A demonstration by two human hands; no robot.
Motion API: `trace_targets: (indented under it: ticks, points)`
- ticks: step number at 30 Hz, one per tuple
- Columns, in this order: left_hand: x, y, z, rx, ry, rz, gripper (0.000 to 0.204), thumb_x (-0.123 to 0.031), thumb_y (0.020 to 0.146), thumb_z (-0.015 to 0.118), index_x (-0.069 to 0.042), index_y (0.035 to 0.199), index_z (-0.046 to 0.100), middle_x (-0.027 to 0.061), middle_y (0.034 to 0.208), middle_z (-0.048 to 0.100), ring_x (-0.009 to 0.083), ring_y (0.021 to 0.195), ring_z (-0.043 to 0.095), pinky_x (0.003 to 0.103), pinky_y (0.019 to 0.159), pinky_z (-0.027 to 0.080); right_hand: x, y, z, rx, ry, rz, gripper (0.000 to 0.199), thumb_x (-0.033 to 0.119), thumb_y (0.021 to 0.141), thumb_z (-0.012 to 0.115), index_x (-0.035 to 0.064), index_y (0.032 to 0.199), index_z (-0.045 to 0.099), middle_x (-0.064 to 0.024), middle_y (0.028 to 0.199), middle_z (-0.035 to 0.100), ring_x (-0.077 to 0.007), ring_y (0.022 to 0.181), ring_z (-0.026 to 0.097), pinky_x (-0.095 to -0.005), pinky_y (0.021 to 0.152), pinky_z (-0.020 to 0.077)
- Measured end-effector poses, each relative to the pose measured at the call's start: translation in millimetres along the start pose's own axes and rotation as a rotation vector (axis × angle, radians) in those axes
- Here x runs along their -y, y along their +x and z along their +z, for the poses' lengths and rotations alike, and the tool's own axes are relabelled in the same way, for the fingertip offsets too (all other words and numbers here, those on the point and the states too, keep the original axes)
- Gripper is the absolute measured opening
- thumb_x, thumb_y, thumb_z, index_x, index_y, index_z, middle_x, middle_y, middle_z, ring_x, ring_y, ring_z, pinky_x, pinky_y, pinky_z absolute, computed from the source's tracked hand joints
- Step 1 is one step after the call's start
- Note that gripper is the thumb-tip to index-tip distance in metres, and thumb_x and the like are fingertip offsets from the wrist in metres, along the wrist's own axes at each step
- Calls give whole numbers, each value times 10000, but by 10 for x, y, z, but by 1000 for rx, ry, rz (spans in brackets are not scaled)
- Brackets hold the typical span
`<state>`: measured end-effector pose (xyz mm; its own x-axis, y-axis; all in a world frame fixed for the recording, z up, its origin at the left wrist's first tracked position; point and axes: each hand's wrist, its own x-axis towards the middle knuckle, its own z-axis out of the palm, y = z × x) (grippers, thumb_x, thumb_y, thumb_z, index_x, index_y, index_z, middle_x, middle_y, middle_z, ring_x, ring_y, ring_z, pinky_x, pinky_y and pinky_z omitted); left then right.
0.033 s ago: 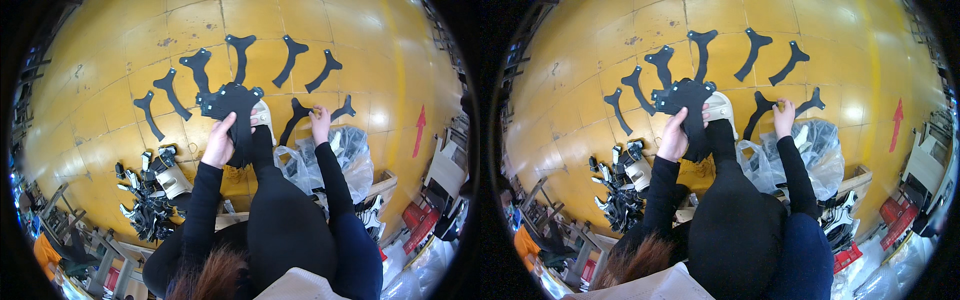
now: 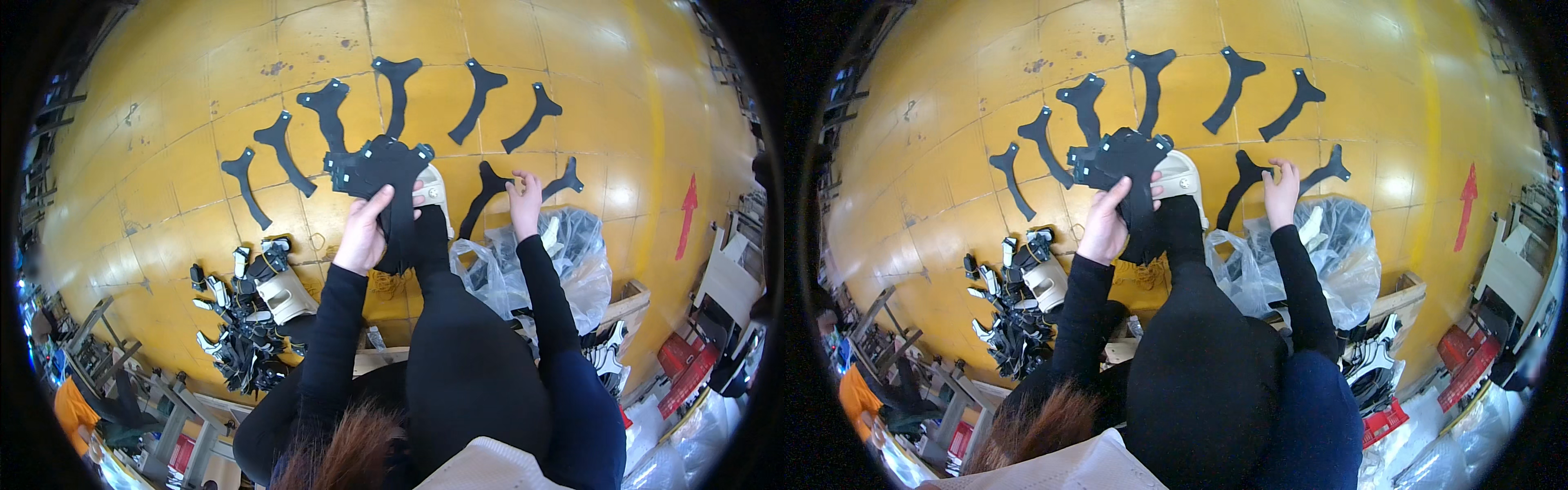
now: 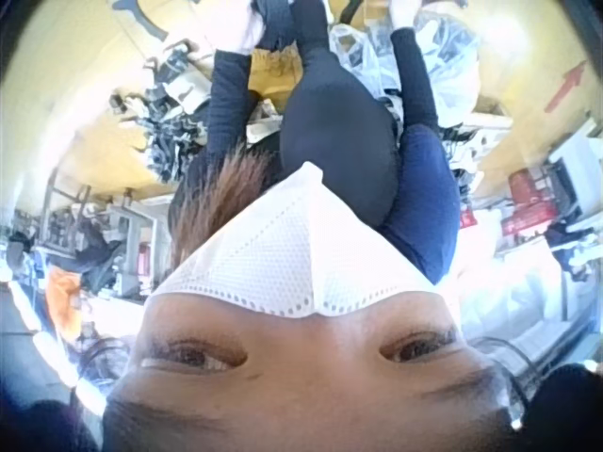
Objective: The person sits on the floor and separates a stack of black Y-shaped parts, placing them one by one onto the floor in a row. The person then picks up a strap-like object and attaches it to one of the parts.
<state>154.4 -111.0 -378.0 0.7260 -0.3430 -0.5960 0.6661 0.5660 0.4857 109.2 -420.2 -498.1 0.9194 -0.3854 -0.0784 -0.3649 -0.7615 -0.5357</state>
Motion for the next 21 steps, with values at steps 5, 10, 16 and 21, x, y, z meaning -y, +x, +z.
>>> trace_targets:
  ticks: [5,10,16,21]
  points:
    - [135,49,-35,-16,3,-28,318,-142,920,546,26,1189,530,146,1083,635,217,952,643,311,791,522,1219,29,-326,313,659,-78,253,19,825,616,20,1076,591,-79,1075,558,-156,949,573,-266,798,466]
    - [214,105,23,-36,-22,14,250,-86,890,583,-12,1129,579,68,991,654,142,845,635,271,743,510,1788,68,-314,398,427,-421,289,12,749,691,27,1034,642,-90,1050,537,-195,876,560,-280,758,463]
    - [269,162,-92,-34,-144,26,245,-99,908,573,-5,1134,571,78,1062,643,145,910,634,279,784,514,2033,53,-248,303,388,-410,258,-8,720,716,27,971,663,-56,1004,542,-147,821,549,-263,751,447]
    - [214,152,-170,-40,-158,53,264,-61,878,610,4,1131,571,81,1070,640,146,949,623,282,828,500,1954,56,-202,463,646,-150,209,-27,743,692,-14,946,639,-45,895,597,-110,819,566,-234,736,446]
